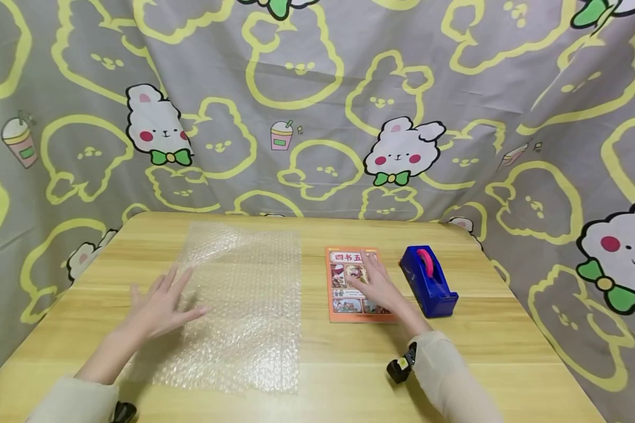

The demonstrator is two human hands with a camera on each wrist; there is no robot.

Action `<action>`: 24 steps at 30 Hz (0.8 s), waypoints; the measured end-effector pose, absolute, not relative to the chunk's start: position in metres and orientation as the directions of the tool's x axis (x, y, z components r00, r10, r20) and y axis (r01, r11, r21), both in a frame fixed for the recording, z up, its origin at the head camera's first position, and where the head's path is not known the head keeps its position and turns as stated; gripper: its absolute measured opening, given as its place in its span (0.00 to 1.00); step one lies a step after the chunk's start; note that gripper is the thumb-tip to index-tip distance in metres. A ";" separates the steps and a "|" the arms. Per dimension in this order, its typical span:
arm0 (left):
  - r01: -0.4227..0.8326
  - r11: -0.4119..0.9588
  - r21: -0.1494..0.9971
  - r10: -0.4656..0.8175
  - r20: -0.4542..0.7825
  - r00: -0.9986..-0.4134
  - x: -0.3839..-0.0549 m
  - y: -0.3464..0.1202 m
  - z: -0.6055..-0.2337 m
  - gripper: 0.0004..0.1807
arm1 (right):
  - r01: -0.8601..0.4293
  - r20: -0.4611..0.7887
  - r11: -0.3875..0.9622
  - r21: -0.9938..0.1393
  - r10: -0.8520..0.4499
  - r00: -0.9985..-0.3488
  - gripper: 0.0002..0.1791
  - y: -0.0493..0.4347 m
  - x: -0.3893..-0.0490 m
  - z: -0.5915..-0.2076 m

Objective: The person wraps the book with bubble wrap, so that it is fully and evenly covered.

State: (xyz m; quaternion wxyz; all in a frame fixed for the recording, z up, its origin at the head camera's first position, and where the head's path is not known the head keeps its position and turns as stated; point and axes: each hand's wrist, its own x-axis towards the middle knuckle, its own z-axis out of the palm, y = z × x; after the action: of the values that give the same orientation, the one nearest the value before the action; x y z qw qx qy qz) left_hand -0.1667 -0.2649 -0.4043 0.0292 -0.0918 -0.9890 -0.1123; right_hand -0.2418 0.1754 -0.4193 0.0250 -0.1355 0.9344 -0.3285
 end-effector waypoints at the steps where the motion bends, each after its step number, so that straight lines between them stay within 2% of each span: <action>1: 0.184 0.958 0.222 0.172 0.073 -0.982 -0.165 -0.267 -0.405 0.52 | -0.235 0.035 0.727 -0.645 -0.279 -0.960 0.46 0.173 -0.243 -0.419; 8: 0.170 0.946 0.274 0.158 0.067 -0.985 -0.153 -0.283 -0.408 0.49 | -0.173 -0.022 0.568 -0.805 -0.321 -0.947 0.45 0.156 -0.252 -0.422; 13: 0.166 0.948 0.270 0.157 0.055 -0.986 -0.143 -0.296 -0.411 0.48 | -0.166 -0.011 0.489 -0.856 -0.337 -0.941 0.42 0.137 -0.261 -0.430; 19: 0.173 0.929 0.326 0.174 0.026 -0.984 -0.132 -0.312 -0.418 0.52 | -0.144 -0.019 0.385 -0.912 -0.390 -0.921 0.41 0.115 -0.268 -0.436; 24: 0.155 0.915 0.372 0.181 -0.038 -0.983 -0.126 -0.318 -0.417 0.52 | -0.149 -0.024 0.377 -0.914 -0.419 -0.908 0.41 0.098 -0.272 -0.437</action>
State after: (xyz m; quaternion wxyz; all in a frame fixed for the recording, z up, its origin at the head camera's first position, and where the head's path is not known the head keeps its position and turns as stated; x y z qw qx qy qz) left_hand -0.1264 -0.3178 -0.4171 -0.0358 -0.0859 -0.9779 -0.1871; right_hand -0.2718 0.0978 -0.4367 0.1270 -0.1732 0.8199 -0.5307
